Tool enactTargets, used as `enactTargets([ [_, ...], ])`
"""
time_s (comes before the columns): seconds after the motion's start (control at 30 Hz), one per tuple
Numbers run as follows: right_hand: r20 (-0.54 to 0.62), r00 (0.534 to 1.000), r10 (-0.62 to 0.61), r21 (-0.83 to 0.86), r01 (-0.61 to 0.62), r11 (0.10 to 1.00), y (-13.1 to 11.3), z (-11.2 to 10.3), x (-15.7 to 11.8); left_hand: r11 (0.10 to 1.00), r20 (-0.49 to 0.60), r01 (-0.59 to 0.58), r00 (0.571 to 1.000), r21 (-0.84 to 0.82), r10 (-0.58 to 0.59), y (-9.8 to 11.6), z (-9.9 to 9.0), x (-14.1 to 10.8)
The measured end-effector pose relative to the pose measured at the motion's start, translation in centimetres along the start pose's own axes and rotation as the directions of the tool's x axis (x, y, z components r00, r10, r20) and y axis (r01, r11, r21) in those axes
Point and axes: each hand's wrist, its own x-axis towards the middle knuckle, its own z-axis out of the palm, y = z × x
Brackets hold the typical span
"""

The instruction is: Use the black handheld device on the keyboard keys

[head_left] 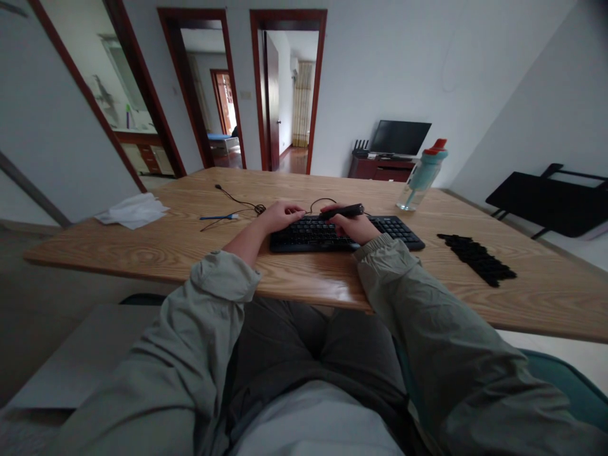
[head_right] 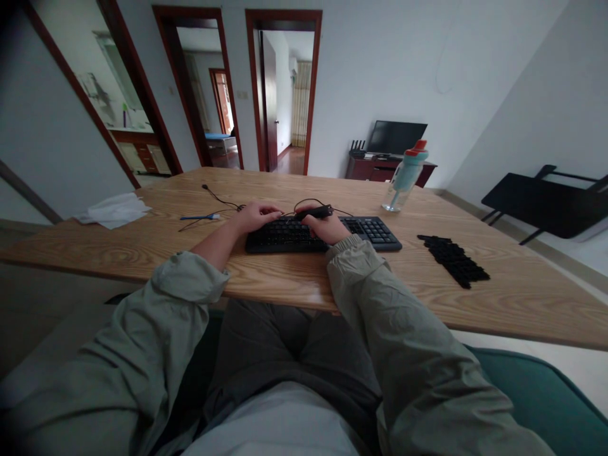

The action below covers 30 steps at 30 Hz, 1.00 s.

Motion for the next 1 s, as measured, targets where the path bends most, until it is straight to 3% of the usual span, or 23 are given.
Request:
enactTargets([
  [0.13, -0.014, 0.999, 0.029, 0.13, -0.027, 0.991, 0.2, 0.3, 0.0, 1.0, 0.059, 0.012, 0.998, 0.022, -0.013, -0.1, 0.3, 0.0],
  [0.3, 0.001, 0.999, 0.041, 0.175, -0.041, 0.984, 0.4, 0.3, 0.1, 1.0, 0.036, 0.027, 0.999, 0.01, -0.028, -0.2, 0.4, 0.0],
  [0.53, -0.09, 0.995, -0.038, -0.002, 0.038, 0.999, 0.6, 0.9, 0.2, 1.0, 0.051, 0.026, 0.998, 0.009, -0.026, -0.4, 0.3, 0.1],
  [0.73, -0.022, 0.995, -0.099, -0.092, 0.097, 0.991, 1.2, 0.9, 0.3, 0.998, 0.076, 0.052, 0.996, 0.043, -0.055, -0.1, 0.1, 0.0],
  [1.0, -0.029, 1.0, 0.012, -0.215, -0.018, 0.976, 0.8, 1.0, 0.1, 0.996, 0.126, 0.069, 0.989, 0.052, -0.075, 0.5, 0.1, -0.3],
])
